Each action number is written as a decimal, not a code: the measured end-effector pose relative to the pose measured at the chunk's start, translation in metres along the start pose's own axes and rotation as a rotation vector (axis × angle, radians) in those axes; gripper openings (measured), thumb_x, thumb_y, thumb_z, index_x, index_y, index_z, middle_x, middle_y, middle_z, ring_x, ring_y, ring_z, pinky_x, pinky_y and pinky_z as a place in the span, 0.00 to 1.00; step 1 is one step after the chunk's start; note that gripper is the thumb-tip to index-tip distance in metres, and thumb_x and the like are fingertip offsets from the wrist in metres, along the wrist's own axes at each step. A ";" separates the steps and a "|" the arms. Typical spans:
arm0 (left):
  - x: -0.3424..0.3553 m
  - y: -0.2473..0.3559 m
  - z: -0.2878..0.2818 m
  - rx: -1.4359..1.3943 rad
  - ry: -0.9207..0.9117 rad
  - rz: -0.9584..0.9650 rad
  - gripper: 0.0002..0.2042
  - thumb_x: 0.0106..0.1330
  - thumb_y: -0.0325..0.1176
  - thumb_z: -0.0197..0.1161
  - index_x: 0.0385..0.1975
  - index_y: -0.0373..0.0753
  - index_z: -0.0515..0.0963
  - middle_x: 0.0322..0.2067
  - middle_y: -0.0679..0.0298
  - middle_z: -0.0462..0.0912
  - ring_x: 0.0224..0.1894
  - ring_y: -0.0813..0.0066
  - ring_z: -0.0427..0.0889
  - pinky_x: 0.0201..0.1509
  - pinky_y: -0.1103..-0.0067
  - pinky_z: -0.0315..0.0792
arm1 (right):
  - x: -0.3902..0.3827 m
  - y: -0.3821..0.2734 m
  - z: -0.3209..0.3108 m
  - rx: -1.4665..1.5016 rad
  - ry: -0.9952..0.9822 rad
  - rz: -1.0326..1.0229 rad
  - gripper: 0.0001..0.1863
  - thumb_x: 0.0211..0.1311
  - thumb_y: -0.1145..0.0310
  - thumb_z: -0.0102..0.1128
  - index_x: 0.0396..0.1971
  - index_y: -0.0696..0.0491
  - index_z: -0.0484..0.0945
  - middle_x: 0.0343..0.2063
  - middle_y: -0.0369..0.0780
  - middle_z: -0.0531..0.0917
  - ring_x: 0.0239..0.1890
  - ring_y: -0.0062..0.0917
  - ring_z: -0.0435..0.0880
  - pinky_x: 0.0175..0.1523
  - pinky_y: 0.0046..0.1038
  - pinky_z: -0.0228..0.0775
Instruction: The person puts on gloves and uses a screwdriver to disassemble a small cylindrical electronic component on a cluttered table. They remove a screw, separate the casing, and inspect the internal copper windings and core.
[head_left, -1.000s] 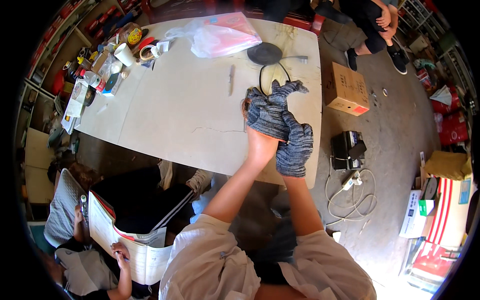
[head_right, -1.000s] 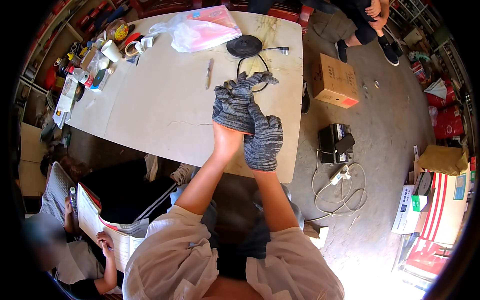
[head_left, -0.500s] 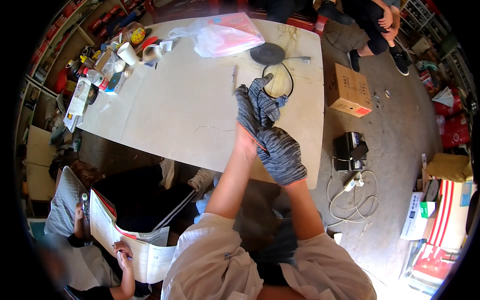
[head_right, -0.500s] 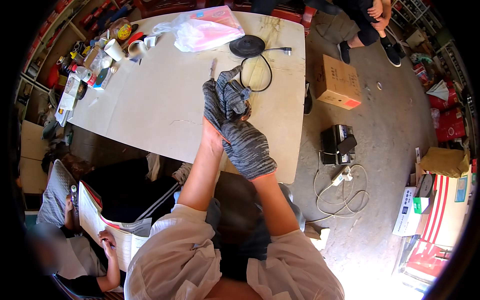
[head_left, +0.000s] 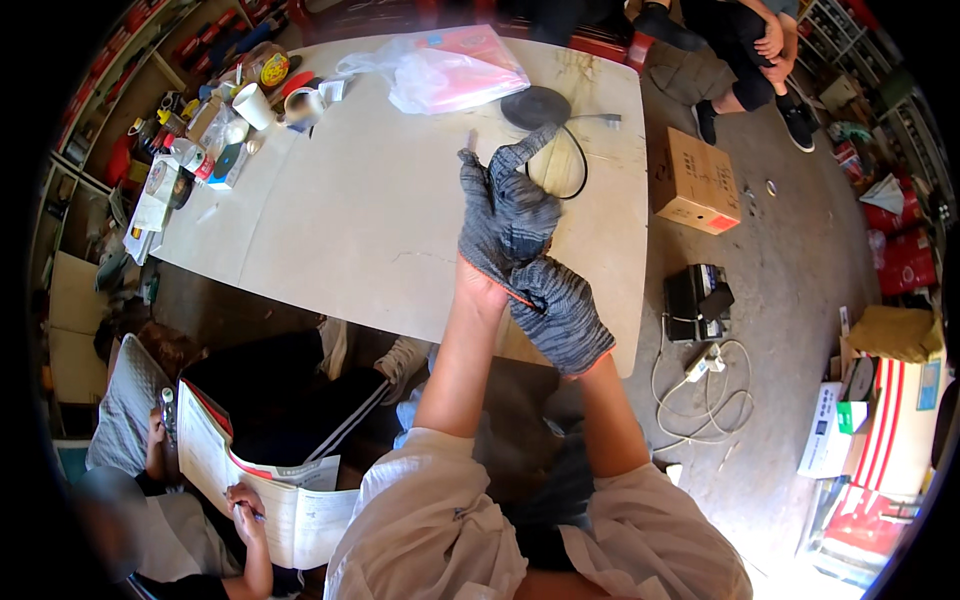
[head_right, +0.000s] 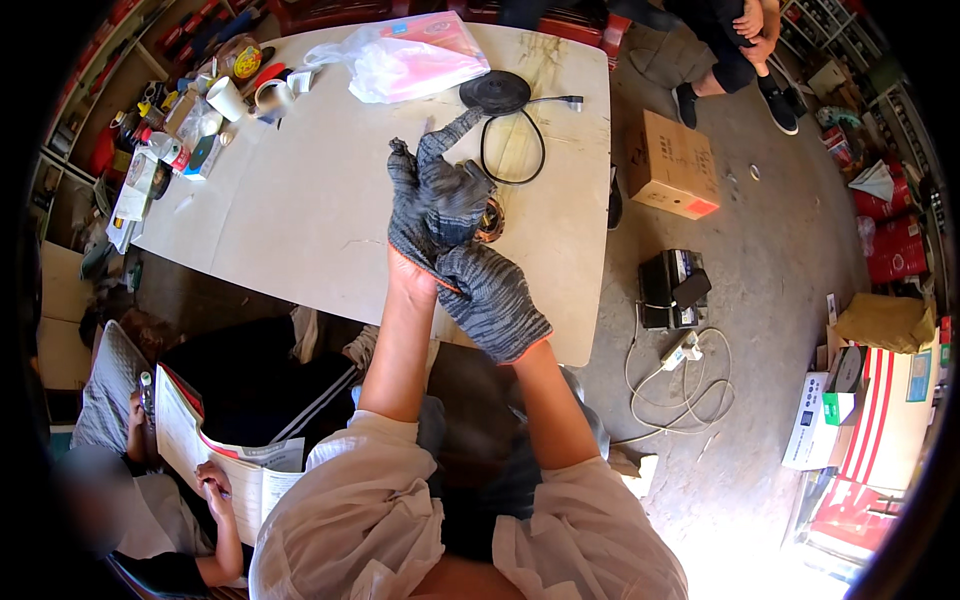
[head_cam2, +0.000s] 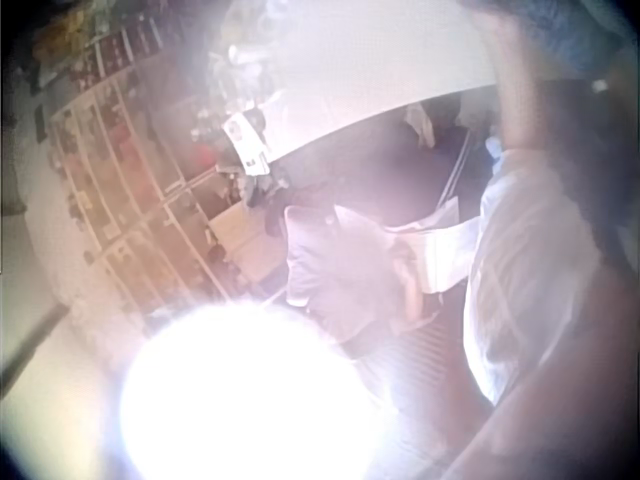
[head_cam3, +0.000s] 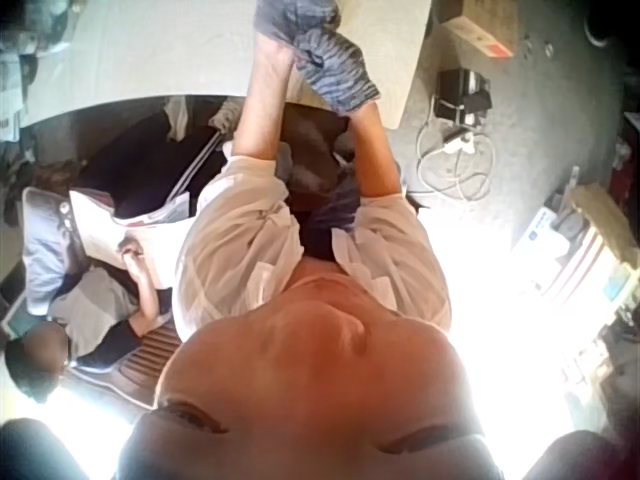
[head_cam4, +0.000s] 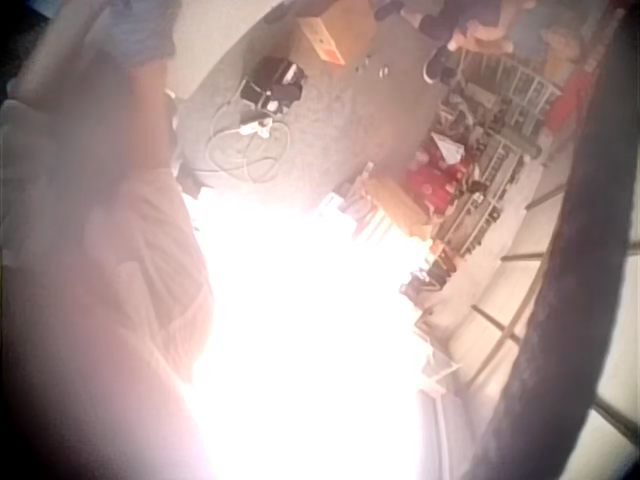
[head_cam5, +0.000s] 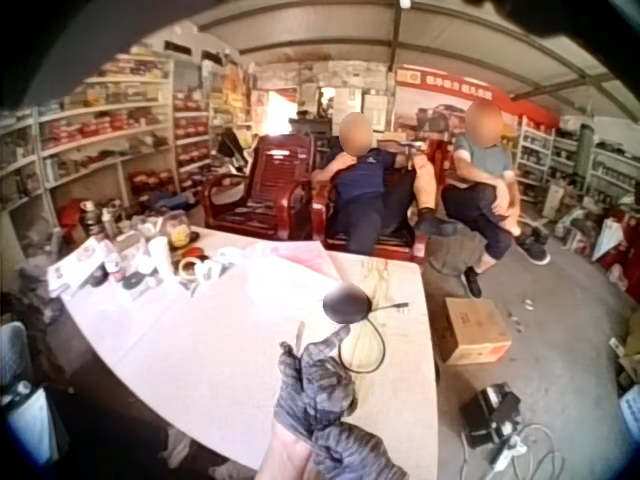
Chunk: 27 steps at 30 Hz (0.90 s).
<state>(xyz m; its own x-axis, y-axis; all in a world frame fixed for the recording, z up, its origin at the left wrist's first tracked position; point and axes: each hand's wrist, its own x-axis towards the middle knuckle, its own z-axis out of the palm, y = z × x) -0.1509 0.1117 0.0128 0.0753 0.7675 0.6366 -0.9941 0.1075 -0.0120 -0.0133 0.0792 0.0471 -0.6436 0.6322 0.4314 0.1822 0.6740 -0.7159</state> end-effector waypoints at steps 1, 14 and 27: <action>0.006 -0.005 0.012 0.057 0.080 0.020 0.21 0.69 0.44 0.43 0.56 0.38 0.66 0.46 0.64 0.70 0.55 0.72 0.67 0.68 0.64 0.53 | -0.001 0.001 -0.001 0.057 0.016 0.016 0.09 0.47 0.78 0.63 0.31 0.55 0.76 0.27 0.42 0.78 0.29 0.36 0.78 0.37 0.31 0.72; 0.015 0.002 0.059 1.264 0.504 0.152 0.21 0.70 0.38 0.41 0.59 0.34 0.61 0.63 0.56 0.60 0.65 0.56 0.58 0.71 0.62 0.49 | -0.004 -0.007 0.017 0.294 -0.091 0.033 0.08 0.48 0.79 0.62 0.30 0.55 0.76 0.24 0.39 0.78 0.25 0.29 0.77 0.35 0.27 0.71; 0.000 0.007 0.047 0.243 0.705 0.346 0.25 0.70 0.44 0.43 0.62 0.35 0.61 0.52 0.54 0.72 0.49 0.57 0.75 0.61 0.66 0.67 | -0.011 -0.001 0.027 0.415 -0.234 0.120 0.08 0.49 0.74 0.63 0.30 0.55 0.75 0.24 0.43 0.78 0.28 0.39 0.76 0.37 0.30 0.71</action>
<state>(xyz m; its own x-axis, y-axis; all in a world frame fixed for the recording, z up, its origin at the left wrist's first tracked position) -0.1614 0.0827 0.0494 -0.2883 0.9575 -0.0073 -0.9529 -0.2862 0.1003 -0.0265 0.0611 0.0280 -0.7947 0.5613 0.2312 -0.0152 0.3623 -0.9319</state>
